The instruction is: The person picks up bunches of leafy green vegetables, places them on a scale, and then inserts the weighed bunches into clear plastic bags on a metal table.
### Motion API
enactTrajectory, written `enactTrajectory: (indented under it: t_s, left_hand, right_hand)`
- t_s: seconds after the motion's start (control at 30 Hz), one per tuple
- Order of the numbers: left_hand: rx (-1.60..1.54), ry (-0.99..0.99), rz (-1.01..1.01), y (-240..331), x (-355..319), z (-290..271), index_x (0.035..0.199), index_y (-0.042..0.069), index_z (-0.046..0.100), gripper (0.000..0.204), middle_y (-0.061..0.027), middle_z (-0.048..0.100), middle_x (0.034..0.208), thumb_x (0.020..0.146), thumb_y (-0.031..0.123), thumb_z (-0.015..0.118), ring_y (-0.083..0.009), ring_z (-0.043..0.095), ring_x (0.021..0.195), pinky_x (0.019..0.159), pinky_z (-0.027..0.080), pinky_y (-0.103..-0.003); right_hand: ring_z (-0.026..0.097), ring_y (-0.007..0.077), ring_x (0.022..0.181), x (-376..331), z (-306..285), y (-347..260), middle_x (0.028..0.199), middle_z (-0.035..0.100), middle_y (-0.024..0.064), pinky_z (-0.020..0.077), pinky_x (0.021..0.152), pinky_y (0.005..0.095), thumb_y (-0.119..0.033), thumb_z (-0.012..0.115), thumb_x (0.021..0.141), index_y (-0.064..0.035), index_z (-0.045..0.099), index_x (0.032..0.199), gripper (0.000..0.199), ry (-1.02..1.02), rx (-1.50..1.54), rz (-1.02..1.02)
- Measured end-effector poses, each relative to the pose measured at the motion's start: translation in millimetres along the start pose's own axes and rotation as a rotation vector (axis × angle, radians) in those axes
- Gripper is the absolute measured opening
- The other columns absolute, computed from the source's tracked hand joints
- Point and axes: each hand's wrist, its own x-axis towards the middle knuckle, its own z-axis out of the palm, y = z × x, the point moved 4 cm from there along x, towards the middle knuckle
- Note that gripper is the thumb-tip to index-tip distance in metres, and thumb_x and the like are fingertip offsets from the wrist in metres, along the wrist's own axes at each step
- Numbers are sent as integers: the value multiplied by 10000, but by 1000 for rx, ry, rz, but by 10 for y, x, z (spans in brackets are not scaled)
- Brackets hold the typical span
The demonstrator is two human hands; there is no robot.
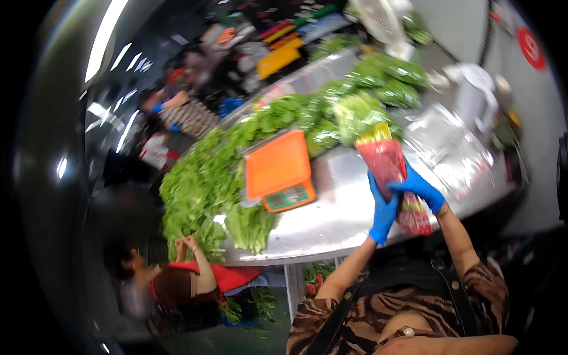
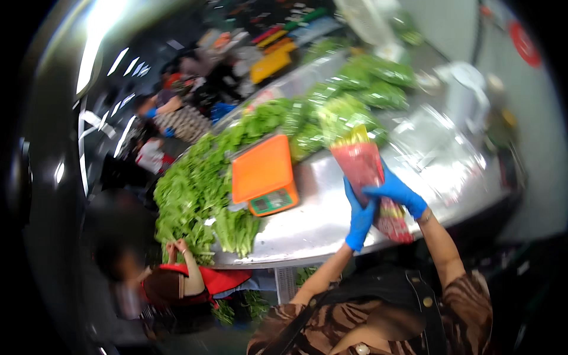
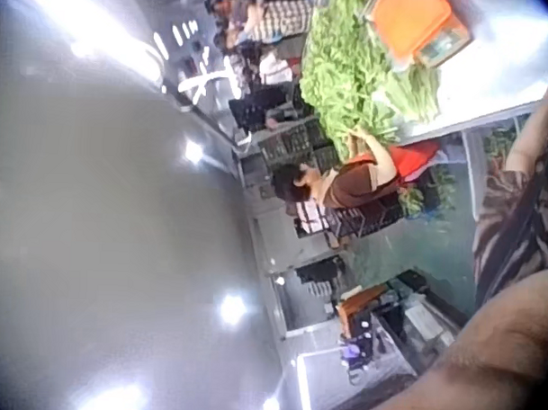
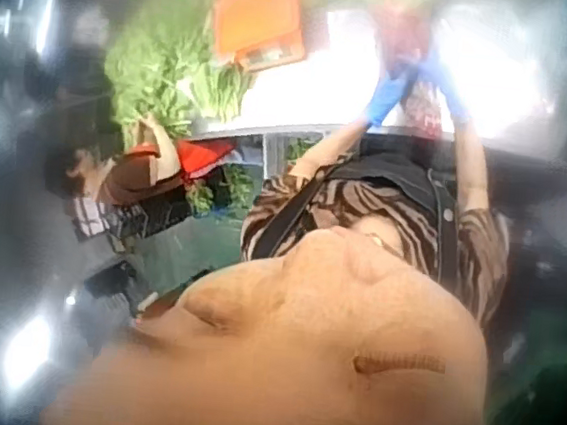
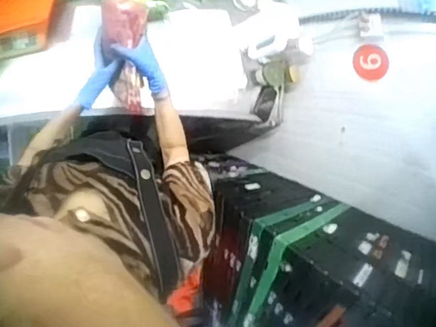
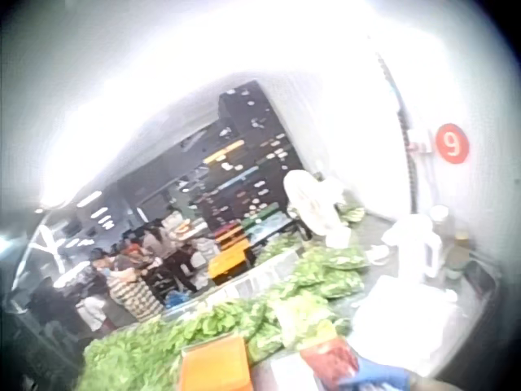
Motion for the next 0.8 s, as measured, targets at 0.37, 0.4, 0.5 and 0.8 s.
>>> enactTrajectory:
  t_s: [0.37, 0.4, 0.5, 0.8]
  left_hand:
    - [402, -509, 130, -1134, 352, 1740, 1158, 24, 412, 541, -132, 471, 1073, 722, 222, 664, -249, 468, 900, 779, 402, -345]
    - [457, -539, 73, -1166, 348, 1892, 1064, 2, 446, 503, -145, 489, 998, 691, 236, 687, -282, 476, 844, 738, 406, -363]
    - [674, -540, 418, -1349, 399, 2236, 1009, 2, 458, 498, -151, 496, 921, 656, 250, 706, -299, 480, 816, 715, 403, -385]
    - [377, -654, -63, -1954, 736, 2174, 785, -1, 592, 166, -138, 579, 766, 763, 160, 558, -285, 544, 742, 674, 417, -344]
  right_hand:
    - [544, 119, 856, -2218, -1645, -165, 999, 534, 36, 459, 753, 250, -140, 593, 753, -54, 409, 1200, 491, 920, 464, 84]
    - [542, 121, 870, -2413, -1707, -147, 1015, 531, 34, 457, 758, 250, -145, 590, 755, -57, 404, 1208, 498, 998, 484, 58]
    - [538, 127, 901, -2721, -1718, -127, 1054, 521, 29, 452, 774, 253, -158, 588, 756, -68, 391, 1229, 521, 1123, 553, 11]
    - [541, 132, 881, -2821, -1811, 56, 1033, 531, 28, 453, 758, 258, -172, 597, 748, -82, 407, 1217, 515, 1165, 587, 16]
